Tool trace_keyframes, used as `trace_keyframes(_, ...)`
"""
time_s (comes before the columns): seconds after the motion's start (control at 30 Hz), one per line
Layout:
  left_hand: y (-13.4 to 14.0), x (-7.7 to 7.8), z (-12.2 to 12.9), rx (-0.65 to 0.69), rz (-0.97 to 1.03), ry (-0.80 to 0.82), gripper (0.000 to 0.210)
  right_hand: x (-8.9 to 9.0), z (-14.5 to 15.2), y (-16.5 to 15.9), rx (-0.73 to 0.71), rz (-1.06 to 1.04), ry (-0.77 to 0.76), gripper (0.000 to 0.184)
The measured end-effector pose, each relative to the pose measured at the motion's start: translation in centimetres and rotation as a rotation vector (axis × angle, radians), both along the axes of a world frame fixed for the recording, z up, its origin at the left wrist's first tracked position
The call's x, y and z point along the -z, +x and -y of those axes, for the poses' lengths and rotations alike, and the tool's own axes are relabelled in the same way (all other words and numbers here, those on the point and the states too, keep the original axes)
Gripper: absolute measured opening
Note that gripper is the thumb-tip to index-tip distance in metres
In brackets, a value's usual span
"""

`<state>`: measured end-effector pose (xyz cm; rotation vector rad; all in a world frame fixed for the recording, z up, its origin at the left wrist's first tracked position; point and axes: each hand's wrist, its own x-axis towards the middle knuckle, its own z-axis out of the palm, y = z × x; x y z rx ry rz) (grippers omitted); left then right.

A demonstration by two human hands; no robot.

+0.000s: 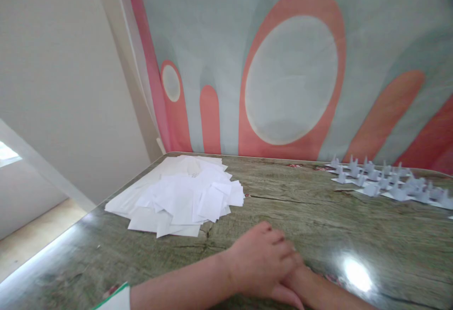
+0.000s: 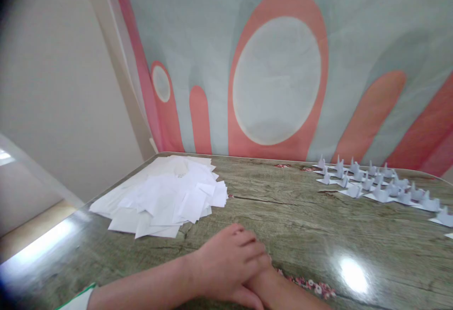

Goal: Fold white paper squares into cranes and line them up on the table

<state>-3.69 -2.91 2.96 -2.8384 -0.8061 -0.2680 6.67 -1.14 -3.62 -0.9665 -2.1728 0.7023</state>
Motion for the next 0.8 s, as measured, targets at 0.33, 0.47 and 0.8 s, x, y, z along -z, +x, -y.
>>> trace_keyframes(0.33, -12.0, 1.4, -2.8, -0.854, 0.059, -0.044, 0.049, -2.2, 1.1, 0.4, -0.033, 0.02, -0.114, 0.021)
trace_keyframes(0.47, -12.5, 2.3, -2.7, -0.879, 0.046, -0.064, 0.044, -2.0, 1.0, 0.4, -0.041, 0.0, -0.125, 0.021)
trace_keyframes(0.8, -13.0, 2.4, -2.9, -0.827, 0.076, -0.102, 0.036, -1.9, 0.9, 0.5, -0.06, -0.002, -0.117, 0.022)
